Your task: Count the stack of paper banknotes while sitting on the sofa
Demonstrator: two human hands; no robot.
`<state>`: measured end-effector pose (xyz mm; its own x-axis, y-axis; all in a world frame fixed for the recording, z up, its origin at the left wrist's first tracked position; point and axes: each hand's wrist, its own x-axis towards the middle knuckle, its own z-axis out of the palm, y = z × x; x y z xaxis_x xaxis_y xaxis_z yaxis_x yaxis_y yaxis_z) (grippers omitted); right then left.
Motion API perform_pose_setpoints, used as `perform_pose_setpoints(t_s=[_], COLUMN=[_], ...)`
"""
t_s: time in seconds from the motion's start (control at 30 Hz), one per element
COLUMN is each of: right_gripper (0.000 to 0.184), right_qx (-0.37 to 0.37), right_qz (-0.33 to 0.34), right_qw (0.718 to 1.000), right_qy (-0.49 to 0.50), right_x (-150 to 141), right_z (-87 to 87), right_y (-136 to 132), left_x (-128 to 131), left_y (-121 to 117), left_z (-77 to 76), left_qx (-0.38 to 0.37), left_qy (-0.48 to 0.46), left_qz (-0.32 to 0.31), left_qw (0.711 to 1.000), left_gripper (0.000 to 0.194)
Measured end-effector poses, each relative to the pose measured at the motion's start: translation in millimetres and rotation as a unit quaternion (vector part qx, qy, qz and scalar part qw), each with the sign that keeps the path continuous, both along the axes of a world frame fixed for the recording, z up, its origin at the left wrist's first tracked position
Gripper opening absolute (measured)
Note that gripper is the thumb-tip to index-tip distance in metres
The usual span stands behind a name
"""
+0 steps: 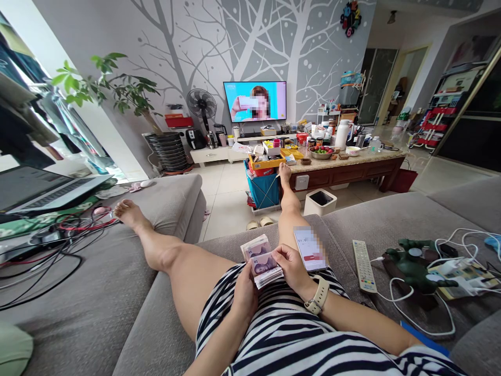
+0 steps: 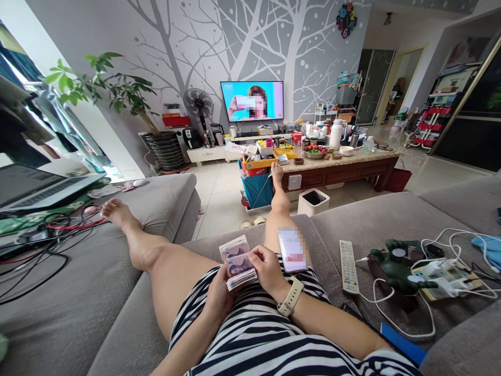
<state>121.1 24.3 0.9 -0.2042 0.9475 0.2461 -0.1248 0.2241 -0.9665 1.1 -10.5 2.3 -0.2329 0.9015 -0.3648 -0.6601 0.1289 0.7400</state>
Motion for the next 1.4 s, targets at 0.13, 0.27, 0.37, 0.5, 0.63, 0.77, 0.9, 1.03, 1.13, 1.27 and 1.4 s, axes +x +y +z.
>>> perform_pose_setpoints(t_s=[0.13,0.27,0.37,0.5,0.63,0.77,0.9,1.03,1.13,1.27,1.4], right_gripper=[0.031,0.029,0.029,0.029,0.028,0.030,0.028,0.027,0.026,0.027,0.027], right_qx=[-0.007,-0.014,-0.030,-0.044,-0.025,-0.015,-0.017,-0.013,-0.007,-0.006,-0.004], right_qz=[0.017,0.024,0.004,-0.033,-0.035,-0.033,-0.033,-0.032,-0.030,-0.016,-0.002], right_qw=[1.000,1.000,0.999,0.998,0.999,0.999,0.999,0.999,0.999,1.000,1.000], right_qy=[0.006,0.012,0.025,0.024,-0.020,-0.033,-0.034,-0.034,-0.032,-0.024,-0.007], right_x=[1,1,0,-1,0,0,0,0,0,0,0], right_z=[1.5,0.4,-3.6,-8.9,-9.9,-9.3,-9.0,-7.8,-6.3,-4.2,-3.7], right_y=[-1,-1,2,5,7,7,7,6,5,4,4], left_x=[-2,-3,-3,-4,-4,-4,-4,-2,1,2,3], left_y=[3,2,0,-2,-1,1,1,2,1,0,-1], left_z=[-8.2,-9.9,-6.8,-5.9,-8.4,-10.5,-10.8,-6.0,0.3,6.4,8.4], left_qx=[0.047,0.041,0.017,0.005,0.018,0.019,0.021,0.020,0.006,-0.018,-0.022], left_qy=[-0.047,-0.034,-0.009,0.009,0.002,-0.002,0.001,-0.019,-0.022,-0.005,-0.006], left_qz=[-0.038,-0.035,-0.046,-0.050,-0.039,-0.033,-0.035,-0.030,-0.016,0.001,0.010], left_qw=[0.997,0.998,0.999,0.999,0.999,0.999,0.999,0.999,1.000,1.000,1.000], left_gripper=[0.030,0.032,0.032,0.025,0.024,0.025,0.021,0.023,0.024,0.022,0.021])
